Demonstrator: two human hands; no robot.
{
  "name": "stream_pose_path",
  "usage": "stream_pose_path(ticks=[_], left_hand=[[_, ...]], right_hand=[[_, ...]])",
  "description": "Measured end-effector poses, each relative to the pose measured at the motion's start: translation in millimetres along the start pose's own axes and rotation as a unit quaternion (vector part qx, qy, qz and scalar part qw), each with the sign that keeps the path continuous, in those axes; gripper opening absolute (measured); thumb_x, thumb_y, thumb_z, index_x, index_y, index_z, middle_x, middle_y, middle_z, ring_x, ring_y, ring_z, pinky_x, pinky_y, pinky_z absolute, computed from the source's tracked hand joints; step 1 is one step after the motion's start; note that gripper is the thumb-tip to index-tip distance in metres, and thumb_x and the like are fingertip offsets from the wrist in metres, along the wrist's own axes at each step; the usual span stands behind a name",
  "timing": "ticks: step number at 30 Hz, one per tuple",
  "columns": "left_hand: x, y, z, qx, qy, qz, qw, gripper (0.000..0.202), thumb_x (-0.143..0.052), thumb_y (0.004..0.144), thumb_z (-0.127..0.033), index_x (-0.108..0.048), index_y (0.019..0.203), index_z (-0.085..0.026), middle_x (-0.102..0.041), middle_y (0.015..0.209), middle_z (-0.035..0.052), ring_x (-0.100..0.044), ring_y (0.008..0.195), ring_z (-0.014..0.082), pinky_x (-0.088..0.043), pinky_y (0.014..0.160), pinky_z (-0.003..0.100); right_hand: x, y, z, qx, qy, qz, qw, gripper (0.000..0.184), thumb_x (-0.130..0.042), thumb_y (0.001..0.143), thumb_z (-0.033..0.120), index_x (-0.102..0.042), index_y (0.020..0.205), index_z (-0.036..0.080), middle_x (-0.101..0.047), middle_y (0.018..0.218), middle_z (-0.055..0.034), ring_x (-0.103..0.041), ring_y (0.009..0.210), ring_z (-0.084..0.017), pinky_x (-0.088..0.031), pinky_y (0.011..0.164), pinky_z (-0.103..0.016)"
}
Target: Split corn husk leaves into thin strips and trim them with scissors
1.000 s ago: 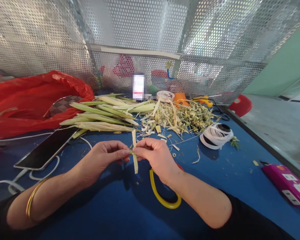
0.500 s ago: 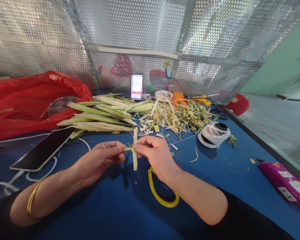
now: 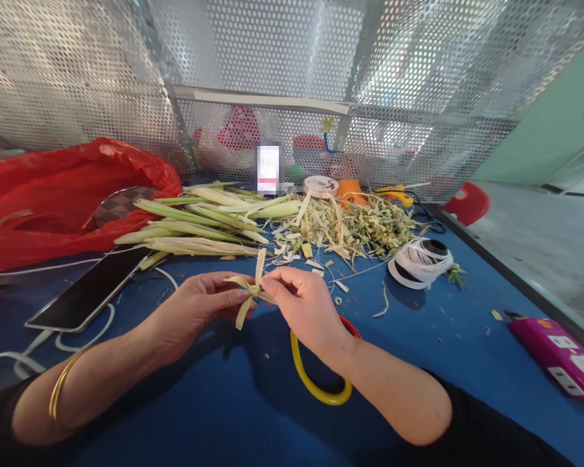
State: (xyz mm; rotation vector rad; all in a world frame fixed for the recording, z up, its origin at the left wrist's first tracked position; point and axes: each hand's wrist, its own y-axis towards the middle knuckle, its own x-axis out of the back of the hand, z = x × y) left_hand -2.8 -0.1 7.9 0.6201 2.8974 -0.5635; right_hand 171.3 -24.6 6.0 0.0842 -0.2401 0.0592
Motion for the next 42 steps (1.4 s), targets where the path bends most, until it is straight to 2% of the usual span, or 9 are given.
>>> stream_pose_path(ticks=[4,8,13,17,24,30,38,40,42], left_hand=[[0.5,-1.5,0.3,0.018,0.012,0.031,0.999,0.026,-0.078,0.065,-0.029,-0.072,0.085,-0.013,-0.072,0.071,0.0053,-0.065,0.065,0.0153,-0.05,0.065,0.024],[-0.3,-5.1,2.3,0.08,-0.005,0.081,0.993,0.036,-0.068,0.075,-0.045,-0.071,0.096,-0.017,-0.073,0.074,0.0074,-0.067,0.063,0.0157,-0.05,0.061,0.023],[-3.2,-7.0,6.6,0.113,-0.062,0.045,0.991,0.034,-0.074,0.07,-0.04,-0.07,0.097,-0.019,-0.074,0.079,0.0054,-0.066,0.062,0.0129,-0.051,0.064,0.023],[-6.7,-7.0,8.6,0.089,-0.077,0.017,0.993,0.028,-0.074,0.07,-0.038,-0.072,0.09,-0.018,-0.073,0.078,0.0044,-0.065,0.062,0.0115,-0.051,0.065,0.022],[-11.1,-6.7,10.7,0.043,0.016,0.01,0.999,0.022,-0.078,0.065,-0.03,-0.073,0.079,-0.014,-0.068,0.062,0.0026,-0.059,0.056,0.0109,-0.046,0.057,0.021],[-10.6,-7.7,7.9,-0.014,0.085,0.02,0.996,0.019,-0.077,0.066,-0.031,-0.072,0.072,-0.014,-0.064,0.055,0.0021,-0.054,0.052,0.0109,-0.042,0.052,0.021],[-11.4,-8.6,7.2,-0.028,0.109,0.039,0.993,0.016,-0.076,0.066,-0.03,-0.073,0.07,-0.015,-0.064,0.053,0.0015,-0.053,0.049,0.011,-0.042,0.049,0.022],[-11.4,-8.3,7.2,-0.028,0.095,0.037,0.994,0.018,-0.077,0.065,-0.031,-0.073,0.071,-0.014,-0.064,0.054,0.0018,-0.055,0.05,0.0116,-0.044,0.051,0.022],[-11.1,-7.9,6.7,-0.023,0.067,0.03,0.997,0.021,-0.077,0.066,-0.032,-0.073,0.074,-0.014,-0.067,0.057,0.0034,-0.059,0.055,0.0137,-0.047,0.056,0.024]], right_hand=[[1.5,2.6,2.3,-0.021,0.04,-0.007,0.999,0.015,-0.063,0.079,0.03,-0.063,0.069,0.018,-0.055,0.06,0.0033,-0.047,0.053,-0.009,-0.041,0.052,-0.022],[-1.9,1.5,2.8,-0.006,0.056,-0.007,0.998,0.013,-0.062,0.079,0.025,-0.064,0.068,0.018,-0.059,0.062,0.002,-0.055,0.06,-0.011,-0.045,0.06,-0.023],[-6.0,-1.8,3.3,0.0,0.026,-0.084,0.996,0.01,-0.064,0.076,0.024,-0.066,0.067,0.02,-0.061,0.057,0.0023,-0.056,0.056,-0.012,-0.045,0.056,-0.024],[-8.0,-3.0,5.0,0.017,0.012,-0.109,0.994,0.008,-0.065,0.075,0.024,-0.068,0.068,0.02,-0.066,0.061,0.0013,-0.058,0.057,-0.013,-0.045,0.056,-0.024],[-12.0,-6.1,5.5,0.025,-0.005,-0.086,0.996,0.009,-0.064,0.073,0.018,-0.069,0.066,0.02,-0.067,0.062,0.001,-0.059,0.059,-0.013,-0.047,0.059,-0.025],[-10.1,-4.9,3.2,-0.021,0.046,-0.069,0.996,0.01,-0.064,0.073,0.021,-0.069,0.065,0.02,-0.064,0.059,0.0013,-0.058,0.058,-0.013,-0.045,0.058,-0.025],[-12.6,-0.6,-3.9,-0.051,0.109,-0.061,0.991,0.01,-0.067,0.071,0.023,-0.067,0.062,0.018,-0.06,0.056,0.0021,-0.052,0.053,-0.011,-0.045,0.056,-0.025],[-10.8,1.5,-6.8,-0.038,0.082,-0.058,0.994,0.011,-0.066,0.074,0.025,-0.067,0.065,0.018,-0.06,0.057,0.0014,-0.053,0.054,-0.012,-0.046,0.056,-0.026],[-5.7,1.9,-7.7,0.032,-0.002,-0.072,0.997,0.01,-0.063,0.079,0.027,-0.069,0.077,0.019,-0.064,0.065,-0.0008,-0.058,0.061,-0.015,-0.048,0.062,-0.029]])
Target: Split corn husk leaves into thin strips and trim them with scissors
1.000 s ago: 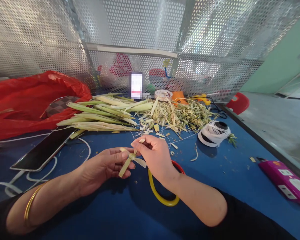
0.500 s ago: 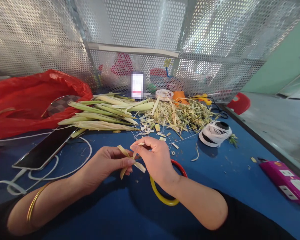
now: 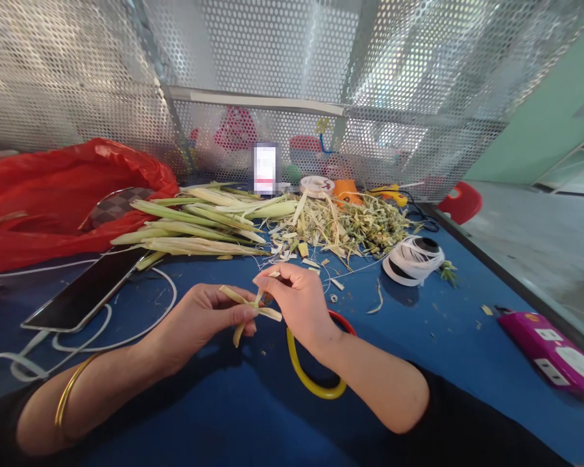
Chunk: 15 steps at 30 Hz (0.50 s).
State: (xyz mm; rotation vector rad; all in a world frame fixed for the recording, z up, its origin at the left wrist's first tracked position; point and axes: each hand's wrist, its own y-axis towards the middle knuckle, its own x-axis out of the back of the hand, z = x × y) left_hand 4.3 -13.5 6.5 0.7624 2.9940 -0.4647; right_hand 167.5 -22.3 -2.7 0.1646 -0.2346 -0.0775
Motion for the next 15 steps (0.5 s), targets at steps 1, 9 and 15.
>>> stream_pose_path(ticks=[1,9,15], left_hand=[[0.4,0.2,-0.4,0.001,-0.016,-0.005,1.0,0.023,-0.076,0.067,-0.034,-0.073,0.077,-0.014,-0.069,0.06,0.0046,-0.061,0.058,0.0152,-0.048,0.058,0.025],[6.9,3.9,-2.7,-0.001,-0.1,-0.044,0.994,0.029,-0.075,0.068,-0.033,-0.073,0.088,-0.012,-0.072,0.077,0.0075,-0.064,0.071,0.0172,-0.049,0.069,0.027],[6.8,3.5,-1.2,-0.002,-0.103,-0.055,0.993,0.026,-0.079,0.064,-0.029,-0.074,0.085,-0.014,-0.073,0.075,0.0054,-0.063,0.07,0.0148,-0.049,0.071,0.026]], right_hand=[[3.8,-0.4,0.5,0.067,-0.057,-0.021,0.996,0.012,-0.061,0.081,0.027,-0.069,0.085,0.02,-0.066,0.075,-0.003,-0.061,0.07,-0.017,-0.049,0.067,-0.032],[17.4,-13.4,3.0,0.564,-0.433,0.047,0.702,0.02,-0.056,0.087,0.017,-0.064,0.105,0.021,-0.067,0.075,-0.001,-0.059,0.068,-0.016,-0.043,0.069,-0.035],[5.5,-15.9,-2.6,0.59,-0.487,0.064,0.641,0.02,-0.047,0.089,0.01,-0.066,0.095,0.014,-0.069,0.08,-0.0078,-0.06,0.068,-0.018,-0.046,0.064,-0.035]])
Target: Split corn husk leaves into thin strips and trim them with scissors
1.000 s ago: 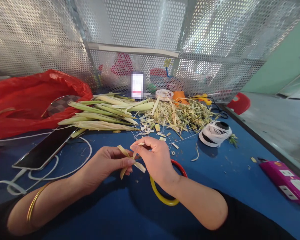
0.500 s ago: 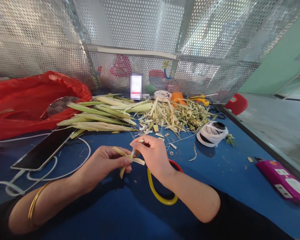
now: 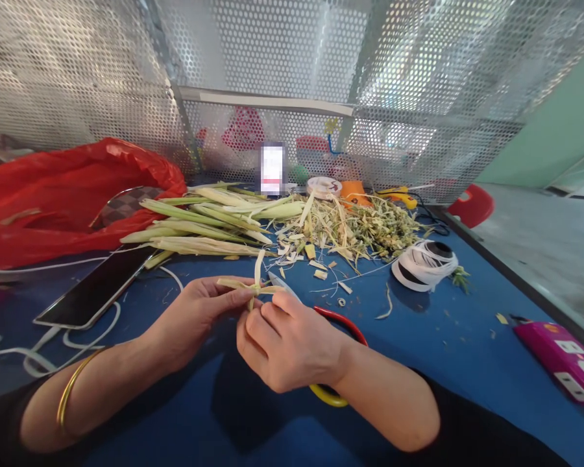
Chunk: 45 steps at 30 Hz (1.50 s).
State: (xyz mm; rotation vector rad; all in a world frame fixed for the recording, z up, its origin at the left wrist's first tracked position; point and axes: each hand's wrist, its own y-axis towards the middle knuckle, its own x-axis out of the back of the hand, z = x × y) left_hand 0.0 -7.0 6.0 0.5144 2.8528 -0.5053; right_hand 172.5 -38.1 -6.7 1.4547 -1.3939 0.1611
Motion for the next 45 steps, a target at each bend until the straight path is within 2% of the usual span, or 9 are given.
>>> stream_pose_path(ticks=[11,16,18,21,24,27,33,41,45], left_hand=[[0.6,1.5,7.3,0.033,-0.014,-0.028,0.999,0.025,-0.081,0.062,-0.024,-0.072,0.084,-0.014,-0.074,0.069,0.0051,-0.065,0.064,0.0136,-0.049,0.069,0.025],[7.1,5.4,-3.0,-0.011,-0.012,-0.011,1.0,0.026,-0.076,0.068,-0.031,-0.073,0.089,-0.016,-0.075,0.076,0.0059,-0.066,0.069,0.0153,-0.049,0.071,0.026],[7.9,4.4,-5.6,-0.028,-0.004,-0.009,1.0,0.027,-0.073,0.071,-0.034,-0.073,0.091,-0.016,-0.075,0.079,0.0066,-0.067,0.071,0.0165,-0.05,0.073,0.027],[6.9,1.9,-7.4,-0.031,0.019,-0.005,0.999,0.03,-0.07,0.074,-0.038,-0.073,0.094,-0.017,-0.075,0.078,0.0071,-0.068,0.073,0.0181,-0.05,0.072,0.027],[5.2,0.5,-8.0,-0.03,0.063,0.002,0.998,0.032,-0.071,0.072,-0.04,-0.073,0.092,-0.016,-0.074,0.075,0.0061,-0.067,0.07,0.0168,-0.05,0.068,0.025],[4.5,1.3,-7.0,-0.034,0.109,-0.01,0.993,0.029,-0.076,0.066,-0.038,-0.073,0.083,-0.015,-0.072,0.068,0.0042,-0.066,0.065,0.0159,-0.05,0.066,0.025],[4.0,5.2,-0.4,-0.062,0.13,-0.064,0.987,0.023,-0.078,0.063,-0.035,-0.073,0.073,-0.015,-0.07,0.063,0.0027,-0.065,0.061,0.0156,-0.051,0.062,0.024],[7.6,3.5,3.8,-0.191,0.263,-0.037,0.945,0.023,-0.063,0.078,-0.032,-0.075,0.093,-0.02,-0.075,0.087,0.0023,-0.067,0.077,0.017,-0.052,0.068,0.023],[5.3,-3.4,7.1,-0.231,0.361,-0.021,0.903,0.027,-0.057,0.081,-0.027,-0.074,0.101,-0.02,-0.075,0.09,0.0024,-0.066,0.073,0.0154,-0.051,0.069,0.023]], right_hand=[[0.5,1.3,4.9,0.055,0.018,-0.002,0.998,0.025,-0.044,0.09,0.009,-0.069,0.091,0.011,-0.071,0.082,-0.0097,-0.064,0.076,-0.019,-0.047,0.066,-0.034],[5.3,1.1,-5.2,-0.14,0.102,-0.078,0.982,0.023,-0.054,0.09,0.023,-0.062,0.109,0.012,-0.068,0.083,-0.0066,-0.061,0.074,-0.017,-0.046,0.072,-0.034],[6.9,2.3,-11.7,-0.293,0.143,-0.096,0.94,0.027,-0.059,0.088,0.029,-0.061,0.109,0.014,-0.066,0.086,-0.0083,-0.062,0.08,-0.02,-0.046,0.075,-0.035],[5.9,6.8,-18.0,-0.472,0.272,-0.026,0.838,0.019,-0.059,0.086,0.033,-0.064,0.098,0.019,-0.067,0.084,-0.0057,-0.062,0.079,-0.02,-0.047,0.068,-0.03],[2.1,11.7,-16.9,-0.532,0.401,0.043,0.745,0.012,-0.059,0.084,0.027,-0.064,0.077,0.02,-0.064,0.067,-0.0001,-0.058,0.064,-0.015,-0.043,0.058,-0.024],[-1.1,14.2,-11.3,-0.536,0.454,0.052,0.71,0.014,-0.058,0.082,0.022,-0.061,0.068,0.019,-0.06,0.061,0.0018,-0.054,0.059,-0.013,-0.04,0.057,-0.023],[-3.7,14.6,-5.7,-0.556,0.459,0.047,0.692,0.019,-0.058,0.081,0.02,-0.058,0.063,0.019,-0.056,0.055,0.0032,-0.051,0.055,-0.012,-0.039,0.057,-0.024],[-2.2,10.8,-6.2,-0.522,0.415,0.0,0.745,0.012,-0.065,0.08,0.025,-0.065,0.09,0.021,-0.069,0.083,-0.0017,-0.062,0.074,-0.016,-0.045,0.067,-0.024],[-1.8,9.6,-6.2,-0.495,0.416,-0.005,0.762,0.006,-0.061,0.081,0.017,-0.066,0.082,0.021,-0.069,0.077,-0.0004,-0.063,0.072,-0.015,-0.045,0.068,-0.023]])
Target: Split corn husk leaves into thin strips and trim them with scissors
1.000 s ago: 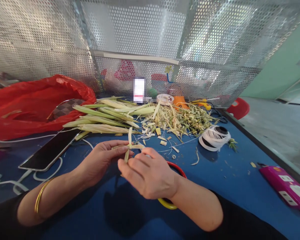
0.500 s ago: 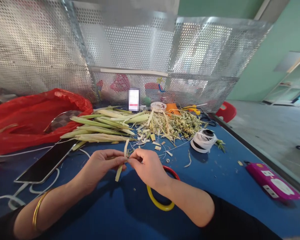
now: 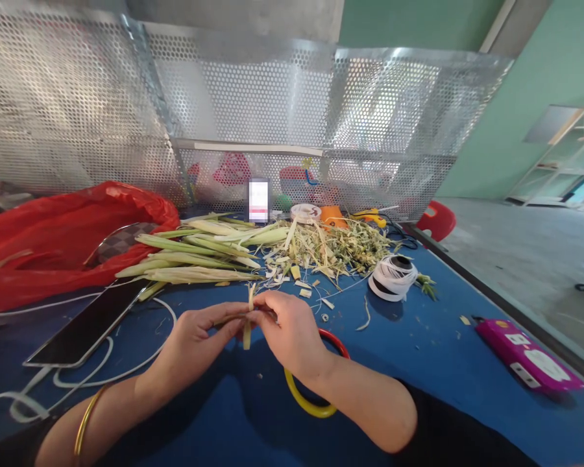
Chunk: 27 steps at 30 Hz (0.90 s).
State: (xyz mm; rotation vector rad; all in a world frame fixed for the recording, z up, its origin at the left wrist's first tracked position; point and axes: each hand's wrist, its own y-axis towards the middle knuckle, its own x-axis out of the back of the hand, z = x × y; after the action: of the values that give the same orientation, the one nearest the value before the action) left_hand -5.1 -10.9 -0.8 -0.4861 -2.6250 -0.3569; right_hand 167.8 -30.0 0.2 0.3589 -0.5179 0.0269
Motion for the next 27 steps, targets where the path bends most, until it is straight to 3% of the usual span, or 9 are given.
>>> stream_pose_path(ticks=[5,9,11,13,16,19,22,25,27], left_hand=[[-1.0,0.6,-2.9,0.031,-0.03,0.015,0.999,0.046,-0.057,0.081,-0.029,-0.056,0.127,-0.023,-0.074,0.091,0.0007,-0.067,0.066,0.0139,-0.053,0.068,0.025],[-1.0,5.8,0.3,0.071,-0.071,-0.003,0.995,0.053,-0.058,0.08,-0.032,-0.05,0.131,-0.021,-0.072,0.097,0.0028,-0.066,0.063,0.0133,-0.054,0.067,0.027],[-2.7,6.1,3.3,0.085,-0.081,0.018,0.993,0.052,-0.058,0.079,-0.031,-0.051,0.129,-0.019,-0.071,0.096,0.0039,-0.065,0.062,0.0131,-0.053,0.066,0.027],[-5.4,4.5,5.5,0.091,-0.078,0.047,0.992,0.051,-0.058,0.079,-0.03,-0.053,0.128,-0.018,-0.071,0.096,0.0044,-0.064,0.062,0.013,-0.053,0.065,0.027],[-9.0,1.3,5.8,0.092,-0.066,0.084,0.99,0.047,-0.057,0.078,-0.027,-0.057,0.124,-0.018,-0.071,0.094,0.0043,-0.064,0.062,0.013,-0.052,0.065,0.026],[-10.7,-0.1,3.6,0.093,-0.054,0.099,0.989,0.044,-0.055,0.078,-0.026,-0.061,0.12,-0.018,-0.071,0.093,0.0041,-0.065,0.063,0.0136,-0.052,0.066,0.026],[-10.8,-0.5,1.8,0.096,-0.051,0.101,0.989,0.041,-0.055,0.078,-0.026,-0.064,0.116,-0.017,-0.072,0.091,0.0049,-0.066,0.063,0.0147,-0.051,0.067,0.026],[-10.9,-0.8,2.6,0.095,-0.053,0.103,0.989,0.038,-0.054,0.078,-0.028,-0.067,0.112,-0.016,-0.073,0.09,0.0059,-0.066,0.064,0.016,-0.051,0.067,0.026],[-11.1,-0.7,4.6,0.087,-0.052,0.1,0.99,0.036,-0.055,0.079,-0.03,-0.068,0.11,-0.017,-0.074,0.088,0.0058,-0.066,0.064,0.0166,-0.05,0.066,0.026]], right_hand=[[13.7,7.9,-5.6,0.009,-0.077,-0.037,0.996,0.006,-0.061,0.083,0.019,-0.066,0.08,0.021,-0.068,0.072,0.0005,-0.061,0.066,-0.015,-0.044,0.062,-0.023],[36.9,19.6,-19.6,0.089,-0.27,-0.095,0.954,0.01,-0.056,0.086,0.019,-0.064,0.081,0.021,-0.072,0.086,-0.0031,-0.063,0.077,-0.019,-0.042,0.078,-0.031],[47.9,24.1,-26.7,0.09,-0.351,-0.06,0.93,0.014,-0.053,0.088,0.017,-0.064,0.08,0.02,-0.071,0.083,-0.0034,-0.063,0.075,-0.019,-0.04,0.078,-0.033],[56.9,26.8,-31.5,0.074,-0.393,0.014,0.916,0.017,-0.053,0.087,0.017,-0.064,0.075,0.021,-0.07,0.076,-0.0021,-0.062,0.07,-0.018,-0.04,0.077,-0.033],[67.6,30.9,-34.5,0.046,-0.369,0.074,0.925,0.019,-0.056,0.087,0.027,-0.065,0.072,0.022,-0.069,0.074,-0.0006,-0.061,0.066,-0.016,-0.041,0.071,-0.031],[77.0,44.7,-38.4,-0.001,-0.284,0.005,0.959,0.026,-0.05,0.088,0.038,-0.068,0.078,0.023,-0.068,0.08,-0.0026,-0.061,0.069,-0.017,-0.042,0.065,-0.028],[81.2,75.1,-49.8,-0.022,-0.204,-0.097,0.974,0.023,-0.054,0.083,0.035,-0.071,0.082,0.02,-0.068,0.087,-0.0073,-0.06,0.076,-0.02,-0.043,0.071,-0.032],[77.2,117.2,-66.9,-0.037,-0.174,-0.097,0.979,0.021,-0.057,0.079,0.032,-0.072,0.087,0.019,-0.07,0.086,-0.008,-0.06,0.074,-0.021,-0.043,0.072,-0.035],[71.8,146.1,-78.2,-0.048,-0.15,-0.099,0.983,0.019,-0.06,0.077,0.032,-0.073,0.079,0.018,-0.07,0.078,-0.008,-0.06,0.071,-0.022,-0.044,0.07,-0.036]])
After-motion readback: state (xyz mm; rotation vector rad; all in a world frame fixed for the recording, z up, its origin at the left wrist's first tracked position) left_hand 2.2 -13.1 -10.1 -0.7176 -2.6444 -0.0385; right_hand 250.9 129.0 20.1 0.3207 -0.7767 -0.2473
